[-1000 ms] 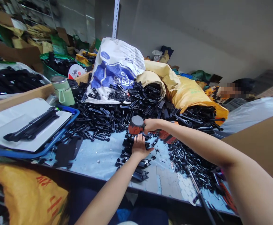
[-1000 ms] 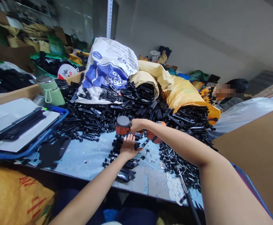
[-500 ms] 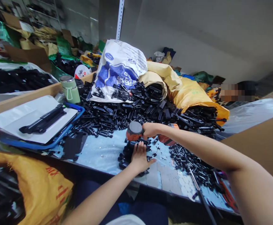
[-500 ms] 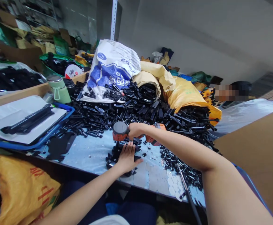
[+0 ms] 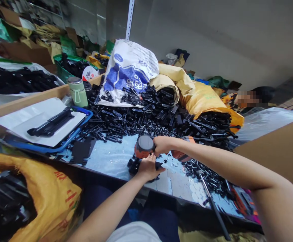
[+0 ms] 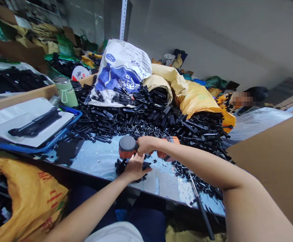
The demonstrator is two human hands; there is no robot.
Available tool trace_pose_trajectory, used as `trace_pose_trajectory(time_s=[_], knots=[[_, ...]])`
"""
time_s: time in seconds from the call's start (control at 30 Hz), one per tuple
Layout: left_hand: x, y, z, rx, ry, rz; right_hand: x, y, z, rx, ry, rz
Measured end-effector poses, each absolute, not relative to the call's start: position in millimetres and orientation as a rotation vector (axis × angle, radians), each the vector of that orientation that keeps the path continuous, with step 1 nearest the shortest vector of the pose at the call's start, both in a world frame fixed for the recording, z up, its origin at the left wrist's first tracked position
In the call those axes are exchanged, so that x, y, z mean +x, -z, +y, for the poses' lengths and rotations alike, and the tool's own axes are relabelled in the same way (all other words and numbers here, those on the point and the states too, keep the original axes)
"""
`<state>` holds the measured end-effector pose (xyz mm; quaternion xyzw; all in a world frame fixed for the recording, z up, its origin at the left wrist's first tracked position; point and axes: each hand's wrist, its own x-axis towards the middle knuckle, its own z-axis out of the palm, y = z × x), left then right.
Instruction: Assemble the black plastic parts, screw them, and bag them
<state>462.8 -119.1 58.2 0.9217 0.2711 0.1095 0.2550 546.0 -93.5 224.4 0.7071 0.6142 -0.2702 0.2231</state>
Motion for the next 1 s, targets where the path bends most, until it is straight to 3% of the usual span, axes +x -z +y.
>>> trace_pose_trajectory(time_s=[0.3,0.63,0.87,1.0], knots=[[458,-63,-124,2.451,-0.247,0.792,527,-227,-103,1.904,0.586,1.714],[459,-53,-125,2.404,-0.089,0.810,498,-219,-103,1.827,0.626,1.666],[460,-61,-113,2.547,-0.139,0.800,575,-216,-119,2.128,1.152,1.765],[478,-69,-77,2.761,-0.140,0.762,629,-227,-116,2.463,1.069,1.545]])
